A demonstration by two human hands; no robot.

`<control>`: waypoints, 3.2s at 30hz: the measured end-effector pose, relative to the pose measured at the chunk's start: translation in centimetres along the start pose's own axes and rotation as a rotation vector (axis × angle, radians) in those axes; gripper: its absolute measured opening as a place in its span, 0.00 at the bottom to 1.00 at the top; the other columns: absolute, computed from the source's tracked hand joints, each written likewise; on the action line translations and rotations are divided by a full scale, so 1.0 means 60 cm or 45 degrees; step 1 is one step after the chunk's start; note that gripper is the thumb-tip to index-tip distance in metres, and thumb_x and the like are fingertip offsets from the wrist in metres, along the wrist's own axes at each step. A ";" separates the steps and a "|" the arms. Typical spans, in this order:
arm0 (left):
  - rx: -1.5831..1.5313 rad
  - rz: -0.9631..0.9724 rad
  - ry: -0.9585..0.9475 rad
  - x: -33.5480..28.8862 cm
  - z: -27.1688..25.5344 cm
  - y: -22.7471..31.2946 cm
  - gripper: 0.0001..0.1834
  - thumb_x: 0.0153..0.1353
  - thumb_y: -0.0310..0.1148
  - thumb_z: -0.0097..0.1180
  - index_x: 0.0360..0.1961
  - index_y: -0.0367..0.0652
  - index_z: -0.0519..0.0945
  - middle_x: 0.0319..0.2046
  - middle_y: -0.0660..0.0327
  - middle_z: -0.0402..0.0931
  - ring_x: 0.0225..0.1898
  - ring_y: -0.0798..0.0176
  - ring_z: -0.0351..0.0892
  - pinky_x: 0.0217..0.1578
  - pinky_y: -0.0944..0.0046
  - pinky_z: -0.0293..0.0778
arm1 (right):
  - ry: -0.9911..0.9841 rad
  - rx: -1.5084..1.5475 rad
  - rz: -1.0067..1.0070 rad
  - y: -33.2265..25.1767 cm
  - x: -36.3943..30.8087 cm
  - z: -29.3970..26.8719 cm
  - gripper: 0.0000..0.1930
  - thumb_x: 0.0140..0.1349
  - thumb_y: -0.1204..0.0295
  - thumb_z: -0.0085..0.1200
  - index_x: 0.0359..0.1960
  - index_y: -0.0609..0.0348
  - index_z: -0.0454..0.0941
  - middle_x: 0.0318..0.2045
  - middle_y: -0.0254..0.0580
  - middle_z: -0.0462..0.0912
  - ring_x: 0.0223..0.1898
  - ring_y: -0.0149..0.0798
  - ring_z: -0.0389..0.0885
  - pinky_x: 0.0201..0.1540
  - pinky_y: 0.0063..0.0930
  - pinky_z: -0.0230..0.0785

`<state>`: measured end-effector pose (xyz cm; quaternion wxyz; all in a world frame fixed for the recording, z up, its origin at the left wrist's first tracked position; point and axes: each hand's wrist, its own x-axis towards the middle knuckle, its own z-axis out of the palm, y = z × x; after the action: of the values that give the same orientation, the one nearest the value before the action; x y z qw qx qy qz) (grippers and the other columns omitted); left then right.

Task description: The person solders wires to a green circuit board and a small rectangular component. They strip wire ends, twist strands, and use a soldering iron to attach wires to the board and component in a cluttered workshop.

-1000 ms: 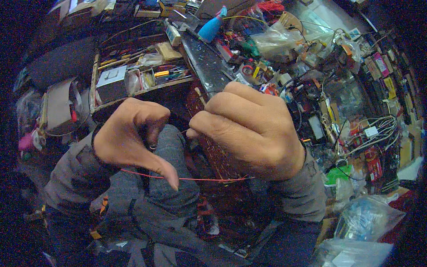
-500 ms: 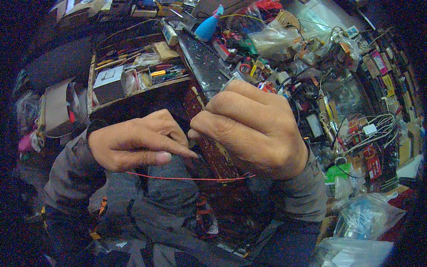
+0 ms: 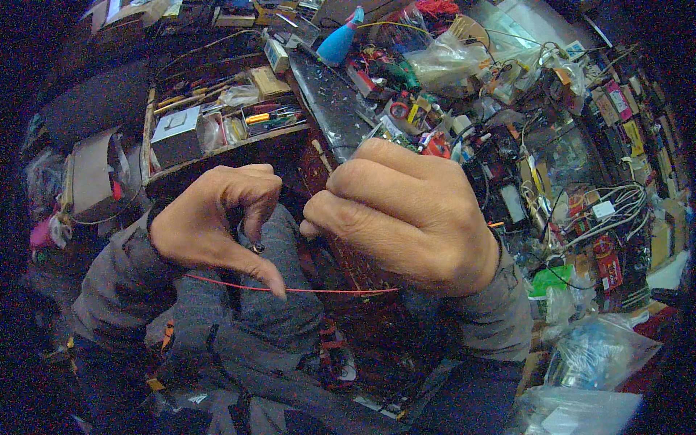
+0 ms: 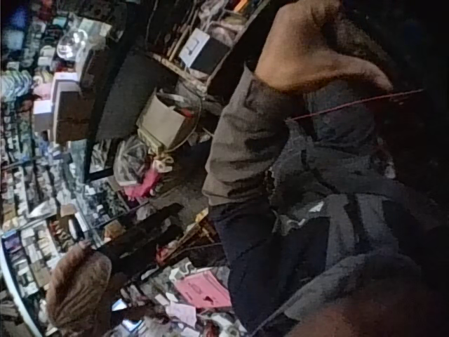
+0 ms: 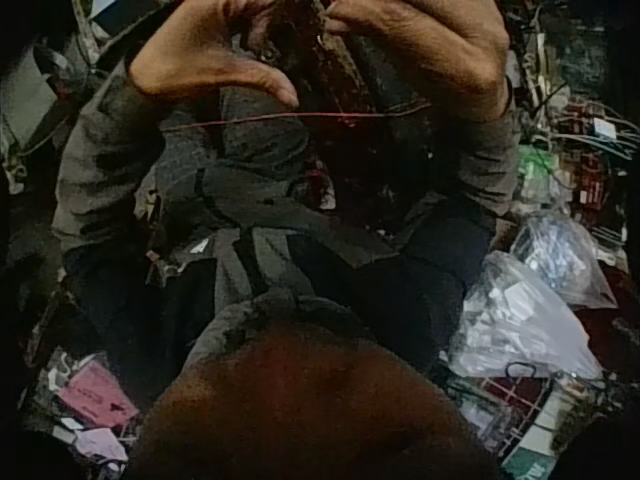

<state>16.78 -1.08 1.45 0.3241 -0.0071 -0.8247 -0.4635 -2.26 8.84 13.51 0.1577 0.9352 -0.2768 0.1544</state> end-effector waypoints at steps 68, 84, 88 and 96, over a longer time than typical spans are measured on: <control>-0.362 -0.080 -0.029 0.154 0.158 -0.090 0.32 0.31 0.31 0.83 0.17 0.47 0.63 0.23 0.68 0.67 0.31 0.71 0.67 0.37 0.69 0.67 | -0.385 -0.085 0.627 0.005 -0.169 -0.071 0.30 0.60 0.67 0.59 0.61 0.51 0.57 0.41 0.53 0.76 0.36 0.39 0.79 0.36 0.29 0.74; -0.469 0.317 -0.465 0.152 0.119 -0.085 0.23 0.58 0.39 0.63 0.49 0.33 0.79 0.45 0.54 0.79 0.50 0.57 0.74 0.57 0.55 0.63 | -0.115 -0.040 0.595 0.007 -0.152 -0.068 0.11 0.40 0.81 0.66 0.29 0.65 0.83 0.24 0.42 0.78 0.25 0.36 0.77 0.26 0.25 0.66; -0.548 0.378 -0.488 0.151 0.124 -0.092 0.12 0.67 0.33 0.54 0.45 0.37 0.82 0.38 0.59 0.80 0.45 0.61 0.74 0.50 0.60 0.67 | -0.139 -0.031 0.577 0.008 -0.153 -0.073 0.12 0.41 0.79 0.67 0.30 0.63 0.83 0.23 0.41 0.79 0.25 0.37 0.77 0.25 0.27 0.64; -0.578 0.394 -0.449 0.147 0.131 -0.085 0.12 0.65 0.31 0.57 0.45 0.36 0.82 0.38 0.60 0.81 0.44 0.60 0.74 0.49 0.60 0.68 | -0.145 0.002 0.598 0.006 -0.146 -0.073 0.12 0.42 0.77 0.68 0.31 0.61 0.84 0.24 0.39 0.79 0.24 0.36 0.78 0.24 0.26 0.65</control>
<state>4.09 -0.49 -0.47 0.2330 -0.2846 -0.7329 -0.5723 -10.36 14.30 14.24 0.1010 0.8525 -0.4951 0.1342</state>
